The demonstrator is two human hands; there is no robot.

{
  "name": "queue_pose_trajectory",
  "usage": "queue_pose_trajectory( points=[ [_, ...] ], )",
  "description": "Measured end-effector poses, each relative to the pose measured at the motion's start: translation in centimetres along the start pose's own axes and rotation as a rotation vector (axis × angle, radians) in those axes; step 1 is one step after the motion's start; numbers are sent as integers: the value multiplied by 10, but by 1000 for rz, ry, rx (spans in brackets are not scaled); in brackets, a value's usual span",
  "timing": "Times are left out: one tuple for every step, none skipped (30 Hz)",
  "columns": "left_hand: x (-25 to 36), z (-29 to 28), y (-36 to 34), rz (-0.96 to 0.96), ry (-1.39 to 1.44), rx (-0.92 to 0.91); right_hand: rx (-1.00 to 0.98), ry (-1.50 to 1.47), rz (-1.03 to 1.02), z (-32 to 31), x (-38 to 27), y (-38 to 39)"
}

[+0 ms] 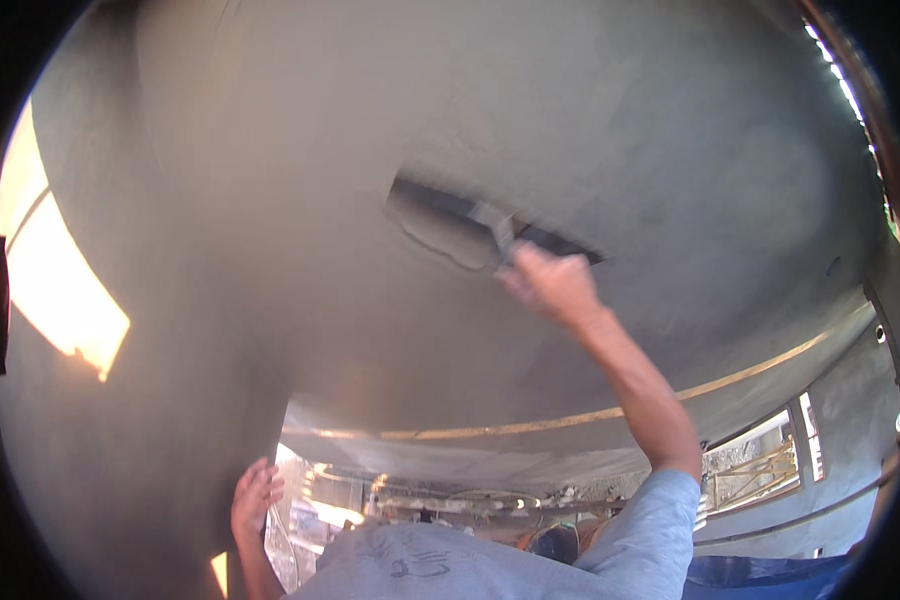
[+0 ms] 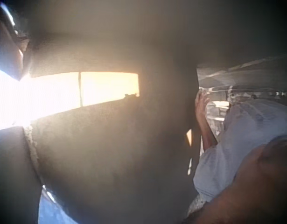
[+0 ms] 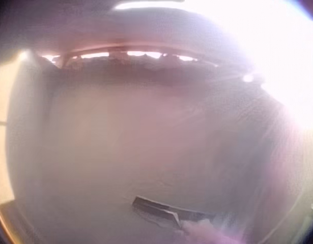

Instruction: The person applies plaster to a concrete wall using a trowel and a hawk. The person scoops wet plaster from a bucket onto a hawk, then uses a trowel to spread and smooth the plaster across the wall and ceiling surfaces of a building under construction.

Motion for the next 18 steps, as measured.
queue_pose_trajectory(
  points=[
    [2,4,-4,20,-10,-31,-109,25,-82,31,-21,19],
    [2,5,-3,10,-16,-39,-212,55,-165,56,-39,31],
    [0,9,-5,4,-16,-54,-248,31,-176,68,-47,33],
    [-1,10,-7,4,-22,-69,-278,6,-182,76,-54,33],
    [-5,10,-7,-10,-30,-51,-309,-14,-185,78,-56,35],
    [-11,10,-6,-24,-39,-38,-262,62,-235,76,-50,36],
    [-19,5,-2,-40,-51,-16,-191,98,-189,68,-44,29],
    [-26,-1,3,-55,-43,9,-119,136,-140,55,-33,19],
    [-32,-9,11,-64,-31,36,-31,141,-50,28,-22,0],
    [-39,-11,16,-80,-17,57,119,66,16,2,-5,-16],
    [-44,-9,19,-94,-7,57,183,60,81,-26,13,-29],
    [-46,-9,24,-112,-4,62,259,33,180,-49,31,-38],
    [-47,-9,26,-120,0,67,336,5,282,-74,47,-46],
    [-49,-7,24,-126,3,63,455,25,265,-95,69,-50],
    [-51,-6,25,-136,4,59,553,76,323,-116,87,-53],
    [-53,-6,25,-141,8,54,632,17,410,-135,102,-54],
    [-53,-6,25,-128,14,51,668,44,491,-149,122,-52],
    [-53,-7,26,-115,24,44,707,75,569,-163,140,-49]
  ],
)
Point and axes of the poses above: each hand's wrist, its own y-axis away from the middle knuckle, its own z-axis out of the palm, x = y × z, the point moved 1 cm from there along -y, towards the middle knuckle, and after that the axes turned 1 degree about -x, right-handed, at the moved point
